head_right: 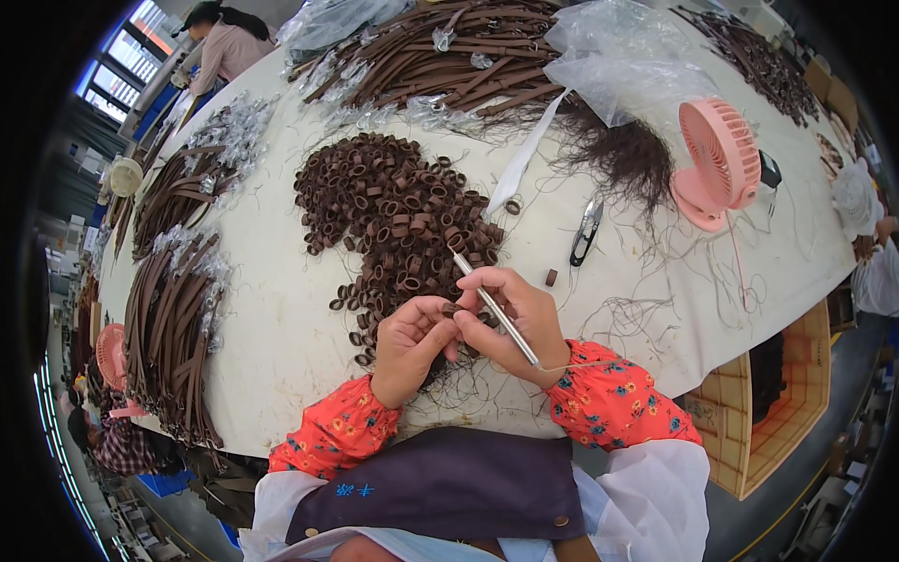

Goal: The person uses a metal tool to manipulate small brown cylindrical objects and dark hair strands on a white table. They repeatedly pick up a cylinder, insert the tool, and appear to secure or attach hair to it. The workspace contains piles of these cylinders, loose hair, and plastic packaging.

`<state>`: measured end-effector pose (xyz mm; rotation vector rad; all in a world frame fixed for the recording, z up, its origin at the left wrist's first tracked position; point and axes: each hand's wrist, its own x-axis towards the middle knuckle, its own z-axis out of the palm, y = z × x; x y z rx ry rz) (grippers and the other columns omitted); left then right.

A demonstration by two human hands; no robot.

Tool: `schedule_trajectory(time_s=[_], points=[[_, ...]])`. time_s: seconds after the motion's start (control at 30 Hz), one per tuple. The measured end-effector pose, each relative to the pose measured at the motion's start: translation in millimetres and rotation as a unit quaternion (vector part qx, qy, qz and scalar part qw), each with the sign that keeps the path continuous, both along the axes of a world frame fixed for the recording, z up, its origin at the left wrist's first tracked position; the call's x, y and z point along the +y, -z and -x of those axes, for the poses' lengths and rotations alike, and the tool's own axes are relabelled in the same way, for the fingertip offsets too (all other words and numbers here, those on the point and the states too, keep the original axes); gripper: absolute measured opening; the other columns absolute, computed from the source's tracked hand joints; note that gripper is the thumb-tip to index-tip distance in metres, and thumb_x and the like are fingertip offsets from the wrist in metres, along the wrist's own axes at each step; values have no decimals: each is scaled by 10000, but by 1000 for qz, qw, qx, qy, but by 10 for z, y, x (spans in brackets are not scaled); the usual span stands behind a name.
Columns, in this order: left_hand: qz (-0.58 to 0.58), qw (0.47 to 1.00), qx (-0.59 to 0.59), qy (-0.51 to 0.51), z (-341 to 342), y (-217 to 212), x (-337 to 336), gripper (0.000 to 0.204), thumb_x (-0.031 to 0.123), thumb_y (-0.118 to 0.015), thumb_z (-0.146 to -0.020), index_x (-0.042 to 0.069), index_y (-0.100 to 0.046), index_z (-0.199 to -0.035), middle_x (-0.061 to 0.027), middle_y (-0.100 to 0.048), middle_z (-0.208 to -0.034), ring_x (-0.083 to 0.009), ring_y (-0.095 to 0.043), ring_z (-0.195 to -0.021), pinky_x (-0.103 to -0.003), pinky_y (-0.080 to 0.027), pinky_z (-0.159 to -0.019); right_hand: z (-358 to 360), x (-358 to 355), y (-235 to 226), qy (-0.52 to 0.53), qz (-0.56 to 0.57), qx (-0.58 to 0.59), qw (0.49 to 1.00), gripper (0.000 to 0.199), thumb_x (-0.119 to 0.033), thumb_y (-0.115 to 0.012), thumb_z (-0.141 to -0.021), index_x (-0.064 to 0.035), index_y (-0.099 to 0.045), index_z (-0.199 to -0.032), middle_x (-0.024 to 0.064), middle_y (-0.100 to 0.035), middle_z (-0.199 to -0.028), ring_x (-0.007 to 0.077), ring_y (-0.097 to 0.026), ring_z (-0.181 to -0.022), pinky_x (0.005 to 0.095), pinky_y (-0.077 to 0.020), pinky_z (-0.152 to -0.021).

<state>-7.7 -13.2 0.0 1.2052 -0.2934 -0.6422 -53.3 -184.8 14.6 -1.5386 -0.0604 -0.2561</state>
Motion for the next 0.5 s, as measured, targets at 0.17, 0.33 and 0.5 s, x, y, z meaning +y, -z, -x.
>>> schedule_trajectory(time_s=[0.17,0.33,0.5], points=[[-27,997,-51,-44,29,-40,7,125,53,-625,-916,-6,-612,-1026,-31,-650,-857,-57,-585,-716,-193,-472,-633,-21,-35,-43,-43,-75,68,994,318,-43,-662,-856,-26,-545,-1152,13,-585,-929,64,-557,-843,219,-472,-743],[-30,995,-82,-57,13,-45,23,108,57,-623,-920,-2,-610,-1009,-13,-637,-843,-54,-582,-727,-189,-466,-640,-10,-58,-66,-45,-64,61,995,254,-72,-590,-913,-25,-542,-1159,41,-613,-942,84,-576,-857,239,-479,-773],[-22,992,-95,-81,-16,-15,40,87,61,-615,-927,-1,-600,-986,2,-619,-812,-44,-573,-709,-186,-464,-637,-1,-138,-129,-34,-121,-18,992,206,-137,-493,-980,16,-544,-1108,72,-633,-831,120,-619,-824,313,-488,-855]])
